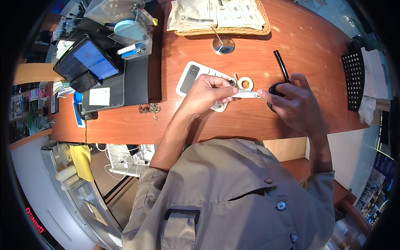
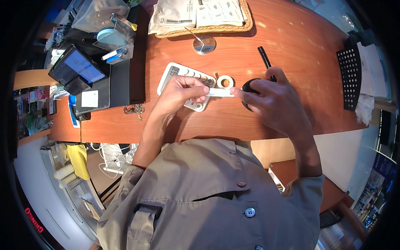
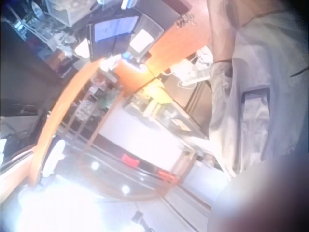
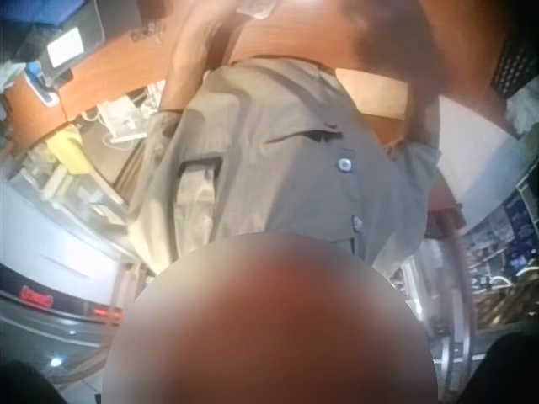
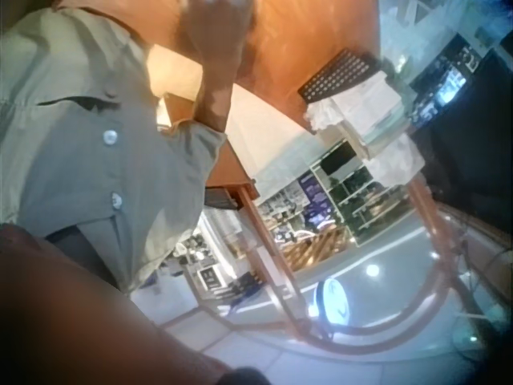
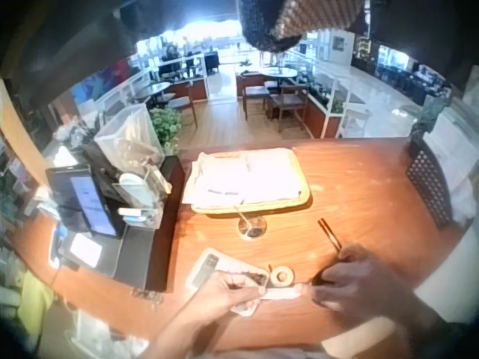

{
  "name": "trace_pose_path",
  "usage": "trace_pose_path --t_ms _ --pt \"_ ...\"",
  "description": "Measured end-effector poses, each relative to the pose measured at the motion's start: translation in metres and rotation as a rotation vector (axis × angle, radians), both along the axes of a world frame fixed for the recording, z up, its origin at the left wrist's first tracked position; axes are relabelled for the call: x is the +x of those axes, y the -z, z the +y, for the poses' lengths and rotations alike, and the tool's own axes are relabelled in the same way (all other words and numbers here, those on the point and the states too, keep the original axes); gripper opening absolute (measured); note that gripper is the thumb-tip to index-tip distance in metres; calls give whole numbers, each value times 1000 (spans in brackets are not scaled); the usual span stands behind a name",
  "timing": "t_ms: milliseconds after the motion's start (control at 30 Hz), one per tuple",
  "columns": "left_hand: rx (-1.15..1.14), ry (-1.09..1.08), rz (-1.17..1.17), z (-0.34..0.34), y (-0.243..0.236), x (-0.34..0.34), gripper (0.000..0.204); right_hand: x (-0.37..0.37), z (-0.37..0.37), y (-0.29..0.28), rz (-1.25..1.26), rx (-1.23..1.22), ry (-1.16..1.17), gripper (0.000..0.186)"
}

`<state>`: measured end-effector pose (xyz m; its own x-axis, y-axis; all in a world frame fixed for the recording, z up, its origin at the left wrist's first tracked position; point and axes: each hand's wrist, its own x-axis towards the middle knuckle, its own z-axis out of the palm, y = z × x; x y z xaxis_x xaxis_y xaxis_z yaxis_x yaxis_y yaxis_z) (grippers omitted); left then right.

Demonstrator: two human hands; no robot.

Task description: The person repairs a calculator by applying tape to its side, writing on the tape with a pen, and using scissors to press and adjust the calculator buttons. The person also briefly walks to a sink area and returns to continue the repair.

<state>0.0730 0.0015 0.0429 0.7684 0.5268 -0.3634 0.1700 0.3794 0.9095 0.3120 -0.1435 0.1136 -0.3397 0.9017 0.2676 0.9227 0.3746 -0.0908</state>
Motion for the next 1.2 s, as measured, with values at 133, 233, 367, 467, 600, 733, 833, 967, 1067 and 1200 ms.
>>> trace_pose_path --t_ms 133,233,367,467,600,733,833,967,1067,1200 --pt "4 2 19 1 4 3 14 -4 -7 -3 26 -22 15 37" --pt "-4 -5 15 4 6 -1 14 -3 -14 -8 42 -51 34 41" --pt "2 -103 44 10 4 -6 14 1 -21 -11 30 -39 84 43" --pt "83 -197 92 10 0 -4 13 6 -26 -10 26 -49 113 42" --pt "425 -200 127 12 -3 7 10 16 -34 0 63 -14 186 43" --pt "671 -72 183 21 8 35 11 30 -53 11 76 -65 368 46" --pt "1028 53 243 41 23 63 13 32 -70 27 143 -91 463 47" --pt "1218 256 259 66 44 93 7 24 -88 50 277 -98 542 50" --pt "1215 296 331 71 51 102 9 17 -97 61 358 -133 590 51" --pt "1237 302 416 72 47 106 13 4 -99 75 522 -105 622 54"
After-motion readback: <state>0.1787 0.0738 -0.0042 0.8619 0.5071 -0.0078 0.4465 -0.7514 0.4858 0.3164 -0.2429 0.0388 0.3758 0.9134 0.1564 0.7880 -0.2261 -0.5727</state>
